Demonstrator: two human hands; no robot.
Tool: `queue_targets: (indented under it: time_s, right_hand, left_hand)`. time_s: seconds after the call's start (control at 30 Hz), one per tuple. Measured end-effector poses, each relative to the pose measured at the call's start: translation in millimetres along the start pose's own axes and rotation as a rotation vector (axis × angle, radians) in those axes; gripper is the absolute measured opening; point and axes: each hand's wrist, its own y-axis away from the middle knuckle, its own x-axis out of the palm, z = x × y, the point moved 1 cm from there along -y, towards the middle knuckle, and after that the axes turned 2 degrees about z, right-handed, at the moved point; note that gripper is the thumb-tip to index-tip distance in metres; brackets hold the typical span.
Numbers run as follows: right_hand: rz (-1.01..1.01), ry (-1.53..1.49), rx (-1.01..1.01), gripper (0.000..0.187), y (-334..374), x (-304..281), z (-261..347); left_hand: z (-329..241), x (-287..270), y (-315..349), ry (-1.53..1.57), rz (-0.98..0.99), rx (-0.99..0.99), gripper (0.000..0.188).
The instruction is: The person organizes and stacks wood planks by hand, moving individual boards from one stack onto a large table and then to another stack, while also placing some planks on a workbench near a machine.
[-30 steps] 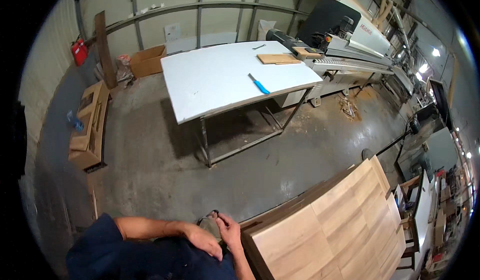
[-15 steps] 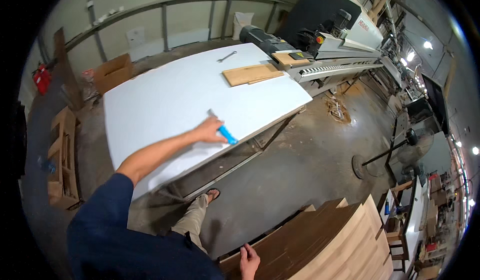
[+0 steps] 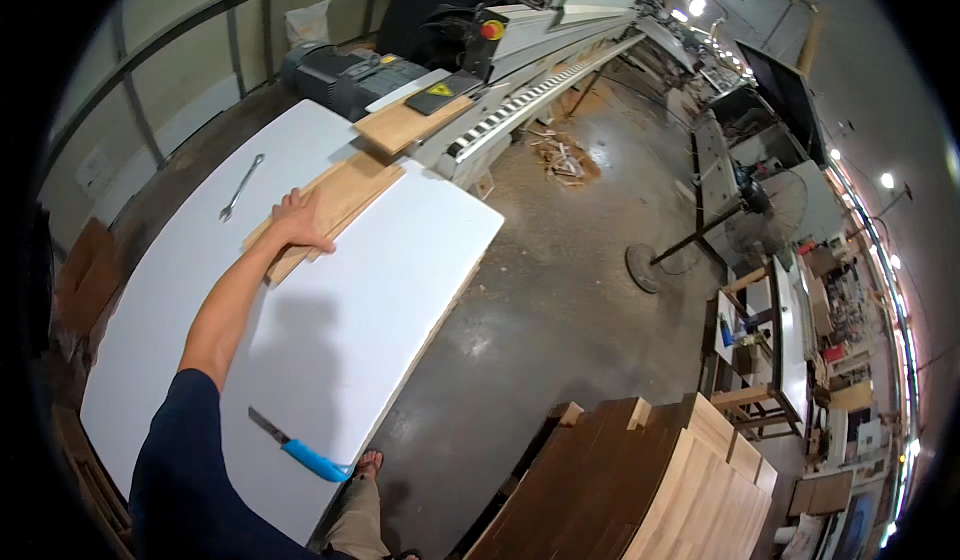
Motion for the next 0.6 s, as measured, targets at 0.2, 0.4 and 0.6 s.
queue_targets:
  time_s: [0.2, 0.4, 0.6]
  right_hand:
    - [-0.010, -0.021, -0.004, 0.032, 1.4, 3.2, 57.2]
    - [-0.028, -0.296, -0.005, 0.031, 0.0, 19.3, -14.0]
    - [-0.251, -0.215, -0.040, 0.036, 65.4, 17.6, -92.5]
  left_hand:
    - [-12.2, 14.9, 11.8, 0.004, -0.115, 0.013, 0.118]
    - [-60.4, 32.2, 103.4, 0.159, 0.019, 0.208, 0.113]
    - [-147.5, 75.6, 305.4, 0.641, 0.347, 0.768, 0.107]
